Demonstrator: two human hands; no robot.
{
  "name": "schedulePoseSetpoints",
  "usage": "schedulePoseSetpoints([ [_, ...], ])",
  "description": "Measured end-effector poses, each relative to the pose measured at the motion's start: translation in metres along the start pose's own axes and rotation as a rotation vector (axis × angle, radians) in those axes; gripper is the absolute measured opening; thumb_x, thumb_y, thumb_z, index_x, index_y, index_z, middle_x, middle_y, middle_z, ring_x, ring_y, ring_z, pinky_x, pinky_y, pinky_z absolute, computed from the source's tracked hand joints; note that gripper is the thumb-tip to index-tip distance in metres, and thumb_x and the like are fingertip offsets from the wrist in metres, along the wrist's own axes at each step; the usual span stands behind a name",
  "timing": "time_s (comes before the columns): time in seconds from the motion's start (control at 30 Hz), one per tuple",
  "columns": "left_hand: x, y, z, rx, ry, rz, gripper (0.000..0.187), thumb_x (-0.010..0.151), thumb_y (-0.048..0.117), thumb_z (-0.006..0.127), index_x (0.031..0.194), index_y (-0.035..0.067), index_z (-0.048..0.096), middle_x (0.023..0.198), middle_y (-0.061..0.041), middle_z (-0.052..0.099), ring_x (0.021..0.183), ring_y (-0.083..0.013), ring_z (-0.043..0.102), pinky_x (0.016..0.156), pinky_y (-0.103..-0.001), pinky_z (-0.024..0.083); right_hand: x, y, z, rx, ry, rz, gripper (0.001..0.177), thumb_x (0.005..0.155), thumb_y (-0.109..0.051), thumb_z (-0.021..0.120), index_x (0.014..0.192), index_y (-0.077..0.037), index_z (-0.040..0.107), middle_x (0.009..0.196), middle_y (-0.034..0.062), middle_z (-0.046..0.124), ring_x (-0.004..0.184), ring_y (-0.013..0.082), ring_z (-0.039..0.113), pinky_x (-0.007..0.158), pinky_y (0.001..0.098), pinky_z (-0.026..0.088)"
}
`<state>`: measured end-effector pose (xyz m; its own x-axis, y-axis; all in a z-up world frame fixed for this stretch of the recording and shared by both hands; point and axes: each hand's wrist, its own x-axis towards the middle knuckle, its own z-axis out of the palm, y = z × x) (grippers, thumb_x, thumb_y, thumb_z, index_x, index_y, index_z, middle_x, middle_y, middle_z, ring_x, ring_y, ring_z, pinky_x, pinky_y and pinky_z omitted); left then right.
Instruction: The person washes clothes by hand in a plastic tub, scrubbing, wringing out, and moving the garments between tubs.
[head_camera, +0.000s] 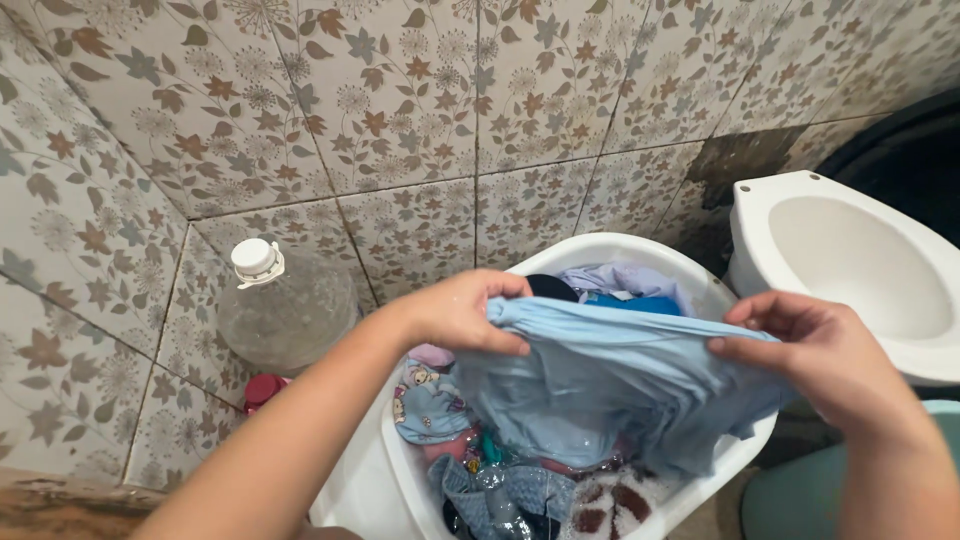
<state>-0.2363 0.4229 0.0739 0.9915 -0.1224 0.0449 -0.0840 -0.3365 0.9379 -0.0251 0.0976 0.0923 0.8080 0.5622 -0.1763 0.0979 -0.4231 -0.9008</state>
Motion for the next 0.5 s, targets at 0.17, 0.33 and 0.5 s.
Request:
schedulePoseSetpoints([
  [0.17,0.013,0.012,-0.014,-0.033,0.235,0.147,0.034,0.08,0.011,0.076,0.114,0.009,0.07,0.105,0.001,0.072,0.097,-0.0062,0.065,0.088,-0.025,0.053,-0.001,0.003,-0.024,-0.035,-0.072,0.153,0.024,0.098,-0.018,0.074,0.104,0.005,0.074,0.084,0.0177,0.076,0.069,0.025,0.071,0.064,0.0365,0.056],
  [0.33,0.031,-0.013,0.034,0.823,0.691,-0.122,0.05,0.06,0.027,0.093,0.102,0.008,0.072,0.105,-0.013,0.071,0.101,-0.0303,0.066,0.084,-0.041,0.054,0.005,0.001,0.0,0.544,-0.056,0.104,0.021,0.096,-0.02,0.063,0.102,-0.002,0.07,0.086,0.0045,0.073,0.07,0.0142,0.069,0.064,0.0311,0.056],
  [0.5,0.037,-0.047,0.12,0.365,-0.052,-0.122,0.059,0.074,0.051,0.091,0.104,0.005,0.071,0.098,-0.016,0.072,0.088,-0.0299,0.07,0.082,-0.039,0.057,0.0,-0.006,0.037,0.744,-0.248,0.025,0.02,0.099,-0.016,0.065,0.117,-0.006,0.063,0.097,0.0031,0.07,0.079,0.0132,0.068,0.066,0.0293,0.053],
])
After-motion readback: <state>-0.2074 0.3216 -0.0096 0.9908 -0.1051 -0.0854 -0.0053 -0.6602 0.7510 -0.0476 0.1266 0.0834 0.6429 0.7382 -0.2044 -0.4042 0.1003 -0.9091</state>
